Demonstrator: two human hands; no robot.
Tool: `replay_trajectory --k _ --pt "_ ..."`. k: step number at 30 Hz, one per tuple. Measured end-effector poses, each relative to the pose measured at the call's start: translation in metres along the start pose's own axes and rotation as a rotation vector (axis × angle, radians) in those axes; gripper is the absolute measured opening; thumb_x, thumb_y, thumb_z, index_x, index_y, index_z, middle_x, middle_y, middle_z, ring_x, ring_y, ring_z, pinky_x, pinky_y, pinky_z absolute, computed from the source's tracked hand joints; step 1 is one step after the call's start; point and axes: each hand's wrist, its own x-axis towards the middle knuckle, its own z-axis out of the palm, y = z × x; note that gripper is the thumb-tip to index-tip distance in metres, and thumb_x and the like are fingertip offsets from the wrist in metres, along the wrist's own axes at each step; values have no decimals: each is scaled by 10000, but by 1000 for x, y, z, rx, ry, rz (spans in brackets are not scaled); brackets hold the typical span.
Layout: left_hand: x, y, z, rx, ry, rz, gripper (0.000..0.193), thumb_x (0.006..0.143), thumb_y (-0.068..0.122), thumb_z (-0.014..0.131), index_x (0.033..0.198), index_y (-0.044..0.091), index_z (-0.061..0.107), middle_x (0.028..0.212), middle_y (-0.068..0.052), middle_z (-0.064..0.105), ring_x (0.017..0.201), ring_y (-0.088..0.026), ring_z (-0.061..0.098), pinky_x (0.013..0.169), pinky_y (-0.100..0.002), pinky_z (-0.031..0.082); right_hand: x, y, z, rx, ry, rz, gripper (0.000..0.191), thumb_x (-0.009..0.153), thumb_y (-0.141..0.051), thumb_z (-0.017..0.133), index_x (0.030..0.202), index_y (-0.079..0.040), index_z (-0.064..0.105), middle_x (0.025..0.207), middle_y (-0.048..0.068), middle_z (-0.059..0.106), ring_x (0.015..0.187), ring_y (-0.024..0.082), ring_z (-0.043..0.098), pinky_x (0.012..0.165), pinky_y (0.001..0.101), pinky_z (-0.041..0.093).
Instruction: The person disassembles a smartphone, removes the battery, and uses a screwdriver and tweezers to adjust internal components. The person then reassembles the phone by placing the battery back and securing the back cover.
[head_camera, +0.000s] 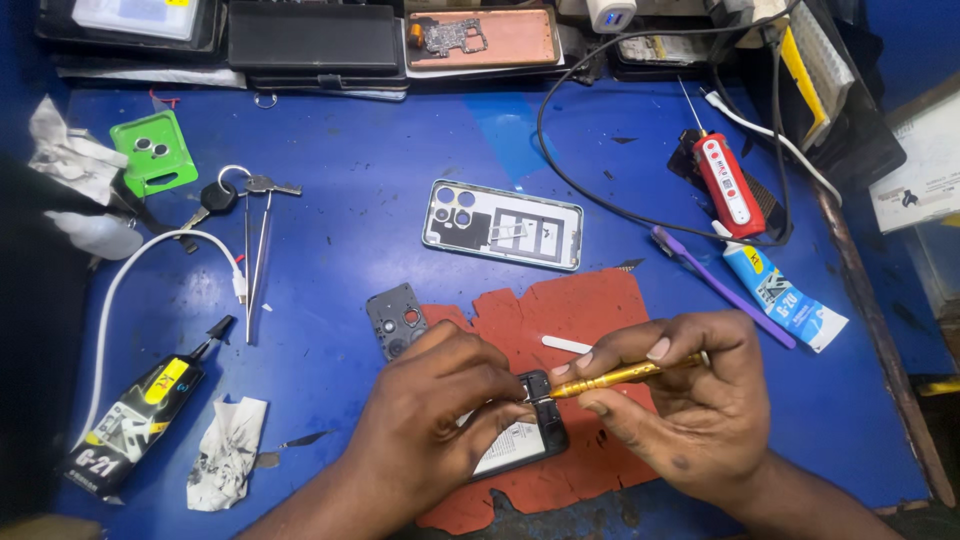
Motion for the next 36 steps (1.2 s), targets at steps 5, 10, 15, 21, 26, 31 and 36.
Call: replay_trajectory --k 5,10,15,21,26,31,36 --pt "0 1 0 17 3 -8 156 780 127 856 887 90 749 916 -23 708 845 -201 656 685 -327 529 0 -1 0 -35 -9 -18 521 933 142 675 1237 -101 329 1151 218 679 1112 313 766 1007 468 673" --pt "0 1 0 29 -1 -10 150 777 122 857 884 89 758 905 -21 714 828 -204 649 680 -332 523 -1 0 1 -78 -16 -50 529 932 155 669 1234 -104 321 1154 219 674 1128 313 764 1032 475 666" --pt "-1 -1 2 25 11 -16 144 775 119 857 868 88 752 890 -18 719 817 -204 651 673 -332 521 -2 2 1 -68 -63 -72 524 940 157 663 1252 -106 333 1176 217 672 1162 326 755 1039 488 615" --pt "0 -2 3 30 19 -7 156 770 118 859 866 87 741 872 -17 708 826 -210 660 681 -336 524 -1 3 -1 -22 -120 -46 511 958 176 629 1264 -119 347 1219 224 665 1214 349 739 1050 503 609" --pt "0 -1 1 28 14 -35 179 767 124 860 858 76 714 842 -37 684 809 -234 652 668 -350 518 -2 1 -2 -39 -103 -57 530 952 182 621 1259 -134 327 1211 205 662 1208 349 744 1053 510 608" --pt "0 -4 3 47 17 -69 165 783 130 855 841 83 709 822 -39 675 802 -247 645 664 -365 510 -2 -4 -7 -24 -25 -50 524 940 188 617 1245 -126 329 1191 224 661 1192 371 741 1032 528 621" --pt "1 -5 1 110 -54 -95 143 782 141 831 826 78 710 842 -48 670 835 -274 617 712 -390 500 3 -8 -13 -98 10 -22 524 917 197 607 1229 -106 314 1165 225 657 1149 356 751 1025 527 640"
